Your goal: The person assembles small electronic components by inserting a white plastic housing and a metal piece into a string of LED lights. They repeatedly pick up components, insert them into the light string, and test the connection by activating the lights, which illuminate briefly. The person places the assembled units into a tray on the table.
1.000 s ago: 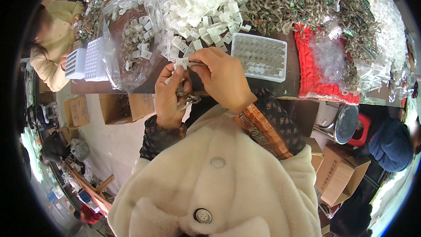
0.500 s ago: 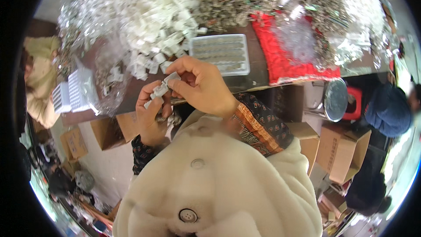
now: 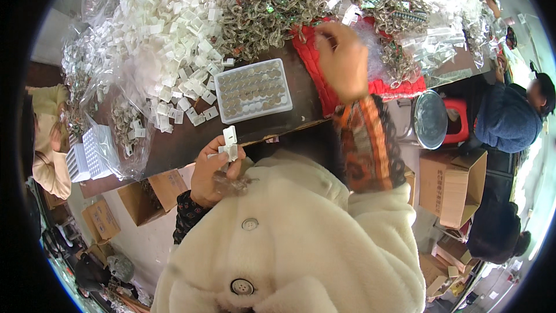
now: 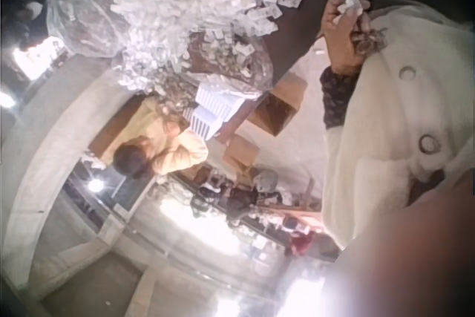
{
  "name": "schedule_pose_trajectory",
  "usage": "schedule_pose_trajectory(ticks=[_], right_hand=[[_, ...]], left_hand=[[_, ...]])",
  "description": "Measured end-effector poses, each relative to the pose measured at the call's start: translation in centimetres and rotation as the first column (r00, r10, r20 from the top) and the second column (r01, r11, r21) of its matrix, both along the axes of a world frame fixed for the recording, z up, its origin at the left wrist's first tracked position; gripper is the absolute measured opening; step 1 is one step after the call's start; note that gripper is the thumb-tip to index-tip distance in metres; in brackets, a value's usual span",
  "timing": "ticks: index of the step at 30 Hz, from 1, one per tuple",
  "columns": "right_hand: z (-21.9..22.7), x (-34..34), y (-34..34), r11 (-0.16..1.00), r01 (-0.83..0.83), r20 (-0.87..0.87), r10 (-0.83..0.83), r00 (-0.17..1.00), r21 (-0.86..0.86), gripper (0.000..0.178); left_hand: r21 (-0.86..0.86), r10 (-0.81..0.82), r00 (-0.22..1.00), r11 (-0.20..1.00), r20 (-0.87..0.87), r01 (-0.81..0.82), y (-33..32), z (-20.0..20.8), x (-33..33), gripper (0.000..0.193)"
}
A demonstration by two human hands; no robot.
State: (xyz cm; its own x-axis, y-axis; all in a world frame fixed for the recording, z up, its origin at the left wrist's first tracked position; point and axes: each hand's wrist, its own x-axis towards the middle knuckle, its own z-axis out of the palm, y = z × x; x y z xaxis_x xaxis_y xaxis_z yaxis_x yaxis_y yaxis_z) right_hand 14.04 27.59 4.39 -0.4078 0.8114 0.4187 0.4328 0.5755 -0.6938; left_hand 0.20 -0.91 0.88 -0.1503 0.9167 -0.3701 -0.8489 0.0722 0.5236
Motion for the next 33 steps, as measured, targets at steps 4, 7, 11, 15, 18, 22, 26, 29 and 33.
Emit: schedule_pose_trajectory(ticks=[4,7,11,15,18,22,26,29,33], right_hand=[[-2.7,-0.1,5.5,0.987,0.053,0.215,-0.085,0.973,0.15,0.019],[-3.8,-0.7,6.5,0.972,0.034,0.332,-0.113,0.936,0.234,0.026],[-3.7,-0.9,6.8,0.958,-0.044,0.423,-0.083,0.902,0.283,0.023],[-2.4,0.5,7.0,0.992,-0.069,0.169,0.051,0.984,0.101,0.023],[-0.7,1.8,6.6,0.933,-0.138,-0.117,0.104,0.988,-0.333,0.022],[1.9,2.8,3.4,0.871,-0.216,-0.263,0.104,0.959,-0.441,0.02],[3.0,3.0,-3.6,0.895,-0.334,-0.203,0.283,0.937,-0.297,0.017],[2.8,1.6,-7.7,0.857,-0.515,-0.145,0.511,0.848,0.008,0.019],[2.2,0.2,-10.5,0.771,-0.63,-0.035,0.635,0.772,0.1,0.024]], left_hand=[[-0.045,0.035,0.997,0.998,-0.07,-0.038,0.4,0.3,0.1,0.032],[-0.044,0.037,0.998,0.998,-0.053,-0.039,0.5,0.3,0.1,0.032],[-0.051,0.049,0.998,0.997,-0.045,-0.051,0.4,0.0,0.0,0.033],[-0.015,0.06,0.998,0.998,0.012,-0.06,0.5,-0.4,0.0,0.024],[-0.015,0.056,0.998,0.998,0.004,-0.055,0.6,-0.4,0.0,0.023],[-0.007,0.051,0.996,0.999,-0.07,-0.052,0.9,0.3,0.0,0.027],[0.081,0.1,0.987,0.993,-0.129,-0.09,1.5,1.4,0.0,0.023],[0.034,0.096,0.989,0.995,-0.116,-0.092,1.9,2.1,0.2,0.026],[0.067,0.119,0.984,0.992,-0.129,-0.112,1.8,2.6,0.6,0.029]])
